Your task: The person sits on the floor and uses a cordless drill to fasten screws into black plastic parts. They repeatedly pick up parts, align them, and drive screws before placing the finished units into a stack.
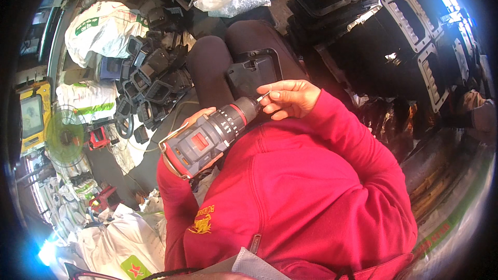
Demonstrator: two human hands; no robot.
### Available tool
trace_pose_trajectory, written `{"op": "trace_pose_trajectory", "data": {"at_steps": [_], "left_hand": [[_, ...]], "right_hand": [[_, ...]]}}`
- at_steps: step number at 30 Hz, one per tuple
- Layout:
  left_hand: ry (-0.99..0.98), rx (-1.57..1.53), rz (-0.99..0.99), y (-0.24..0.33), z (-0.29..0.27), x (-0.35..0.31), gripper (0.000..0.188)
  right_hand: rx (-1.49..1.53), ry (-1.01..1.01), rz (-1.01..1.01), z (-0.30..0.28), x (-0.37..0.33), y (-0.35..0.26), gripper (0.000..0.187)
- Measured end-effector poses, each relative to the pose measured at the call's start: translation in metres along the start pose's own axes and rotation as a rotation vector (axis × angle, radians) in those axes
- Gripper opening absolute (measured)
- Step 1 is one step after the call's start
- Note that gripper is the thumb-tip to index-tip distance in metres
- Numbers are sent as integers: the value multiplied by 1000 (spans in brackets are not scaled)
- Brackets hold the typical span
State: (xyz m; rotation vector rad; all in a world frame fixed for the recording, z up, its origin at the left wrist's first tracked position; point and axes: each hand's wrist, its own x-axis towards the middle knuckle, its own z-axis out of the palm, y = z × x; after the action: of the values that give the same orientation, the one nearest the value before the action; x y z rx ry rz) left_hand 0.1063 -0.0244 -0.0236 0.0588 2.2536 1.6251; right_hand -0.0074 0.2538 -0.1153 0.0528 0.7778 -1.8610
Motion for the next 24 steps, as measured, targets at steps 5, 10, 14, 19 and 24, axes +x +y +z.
{"op": "trace_pose_trajectory", "data": {"at_steps": [5, 10, 14, 19, 24], "left_hand": [[3, -67, -88, 0, 2, -3, 82], [43, 278, 147, -4, 4, -3, 76], [76, 124, 79, -2, 6, -2, 74], [89, 119, 141, 6, 9, -5, 70], [117, 533, 428, 6, 5, 6, 71]], "right_hand": [[192, 58, -44, 3, 3, 5, 19], [275, 115, -61, 10, 5, 4, 17], [276, 110, -59, 13, 7, 5, 20], [272, 147, -53, 13, 11, 7, 20], [271, 263, -50, 18, 17, 8, 21]]}}
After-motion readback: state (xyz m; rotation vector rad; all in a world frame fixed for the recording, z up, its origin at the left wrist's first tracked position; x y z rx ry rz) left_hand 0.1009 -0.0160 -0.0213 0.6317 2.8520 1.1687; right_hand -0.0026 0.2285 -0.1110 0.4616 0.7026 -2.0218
